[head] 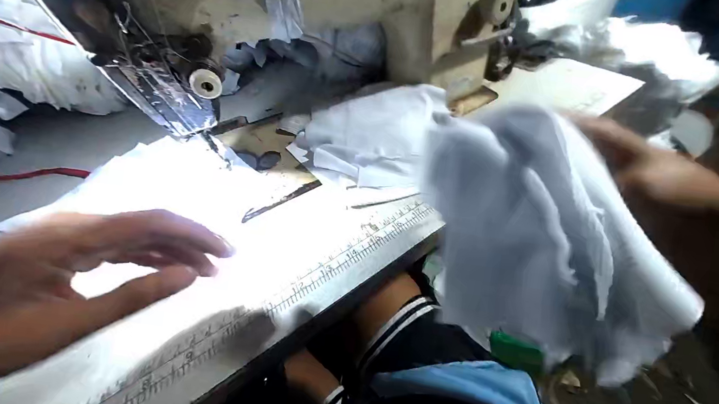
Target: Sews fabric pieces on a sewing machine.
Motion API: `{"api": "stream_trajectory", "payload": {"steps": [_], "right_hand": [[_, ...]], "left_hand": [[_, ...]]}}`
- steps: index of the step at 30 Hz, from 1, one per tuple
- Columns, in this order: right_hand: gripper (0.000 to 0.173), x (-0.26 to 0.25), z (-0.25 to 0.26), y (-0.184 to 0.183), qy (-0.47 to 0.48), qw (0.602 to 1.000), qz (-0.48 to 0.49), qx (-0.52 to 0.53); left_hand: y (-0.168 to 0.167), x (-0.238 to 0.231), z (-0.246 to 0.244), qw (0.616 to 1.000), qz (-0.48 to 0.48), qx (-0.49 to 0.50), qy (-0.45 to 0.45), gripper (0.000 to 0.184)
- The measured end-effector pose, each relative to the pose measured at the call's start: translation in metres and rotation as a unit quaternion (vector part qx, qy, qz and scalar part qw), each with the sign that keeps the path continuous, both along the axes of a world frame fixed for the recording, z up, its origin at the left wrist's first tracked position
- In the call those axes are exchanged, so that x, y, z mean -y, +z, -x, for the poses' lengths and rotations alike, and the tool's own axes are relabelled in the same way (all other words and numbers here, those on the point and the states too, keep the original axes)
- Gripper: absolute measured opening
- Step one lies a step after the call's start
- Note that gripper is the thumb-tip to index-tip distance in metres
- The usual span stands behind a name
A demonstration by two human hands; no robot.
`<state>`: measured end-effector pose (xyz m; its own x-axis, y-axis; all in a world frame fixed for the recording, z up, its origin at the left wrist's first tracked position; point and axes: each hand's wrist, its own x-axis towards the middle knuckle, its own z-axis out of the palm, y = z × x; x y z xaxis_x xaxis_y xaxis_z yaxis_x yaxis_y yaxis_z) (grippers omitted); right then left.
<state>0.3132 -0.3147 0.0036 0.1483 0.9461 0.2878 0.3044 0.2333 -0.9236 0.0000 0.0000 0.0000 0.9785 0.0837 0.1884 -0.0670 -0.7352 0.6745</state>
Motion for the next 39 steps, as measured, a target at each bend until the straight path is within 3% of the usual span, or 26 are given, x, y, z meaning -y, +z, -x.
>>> {"api": "stream_trajectory", "payload": {"steps": [2, 3, 5, 7, 9, 11, 14, 16, 18, 20, 22, 24, 26, 29, 33, 39], "right_hand": [[0.054, 0.04, -0.039, -0.052, -0.114, 0.979, 0.144, 0.09], [0.052, 0.05, -0.046, -0.074, -0.161, 0.936, 0.261, 0.175], [0.068, 0.056, -0.058, -0.13, -0.165, 0.816, 0.455, 0.318], [0.067, 0.057, -0.064, -0.186, -0.095, 0.773, 0.506, 0.369], [0.062, 0.053, -0.061, -0.235, 0.001, 0.762, 0.506, 0.404], [0.055, 0.045, -0.042, -0.26, 0.082, 0.769, 0.495, 0.396], [0.057, 0.02, -0.023, -0.267, 0.148, 0.739, 0.532, 0.387], [0.052, -0.006, -0.016, -0.238, 0.175, 0.704, 0.576, 0.378], [0.032, -0.037, -0.009, -0.174, 0.234, 0.713, 0.533, 0.391], [0.017, -0.055, 0.005, -0.091, 0.312, 0.796, 0.373, 0.36], [0.015, -0.073, 0.017, -0.03, 0.412, 0.841, 0.207, 0.284], [0.024, -0.102, 0.03, -0.005, 0.424, 0.868, 0.069, 0.247], [0.025, -0.15, 0.049, -0.012, 0.331, 0.884, -0.081, 0.32], [0.029, -0.227, 0.072, -0.034, 0.237, 0.827, -0.256, 0.441], [0.037, -0.262, 0.086, -0.063, 0.243, 0.792, -0.308, 0.468], [0.045, -0.246, 0.088, -0.078, 0.187, 0.802, -0.283, 0.492]], "left_hand": [[0.002, -0.019, 0.002, 0.996, -0.043, 0.022, 0.077, 0.023], [0.002, -0.03, 0.002, 0.992, -0.073, 0.028, 0.103, 0.023], [0.001, -0.049, 0.003, 0.983, -0.114, 0.031, 0.14, 0.021], [-0.003, -0.061, 0.006, 0.977, -0.133, 0.04, 0.159, 0.018], [-0.014, -0.079, 0.007, 0.967, -0.195, 0.091, 0.139, 0.023], [-0.024, -0.092, 0.009, 0.955, -0.24, 0.129, 0.121, 0.028], [-0.035, -0.095, 0.014, 0.944, -0.246, 0.163, 0.146, 0.025], [-0.035, -0.088, 0.013, 0.937, -0.257, 0.177, 0.157, 0.022], [-0.035, -0.088, 0.012, 0.942, -0.239, 0.168, 0.167, 0.019], [-0.036, -0.085, 0.01, 0.953, -0.205, 0.149, 0.166, 0.016], [-0.036, -0.08, 0.007, 0.965, -0.172, 0.125, 0.151, 0.015], [-0.037, -0.074, 0.003, 0.978, -0.13, 0.095, 0.135, 0.015], [-0.041, -0.071, 0.0, 0.987, -0.089, 0.068, 0.116, 0.015], [-0.044, -0.069, -0.001, 0.992, -0.064, 0.033, 0.105, 0.017], [-0.038, -0.067, -0.001, 0.99, -0.055, -0.018, 0.128, 0.015], [-0.03, -0.063, -0.001, 0.984, -0.04, -0.071, 0.157, 0.02]]}}
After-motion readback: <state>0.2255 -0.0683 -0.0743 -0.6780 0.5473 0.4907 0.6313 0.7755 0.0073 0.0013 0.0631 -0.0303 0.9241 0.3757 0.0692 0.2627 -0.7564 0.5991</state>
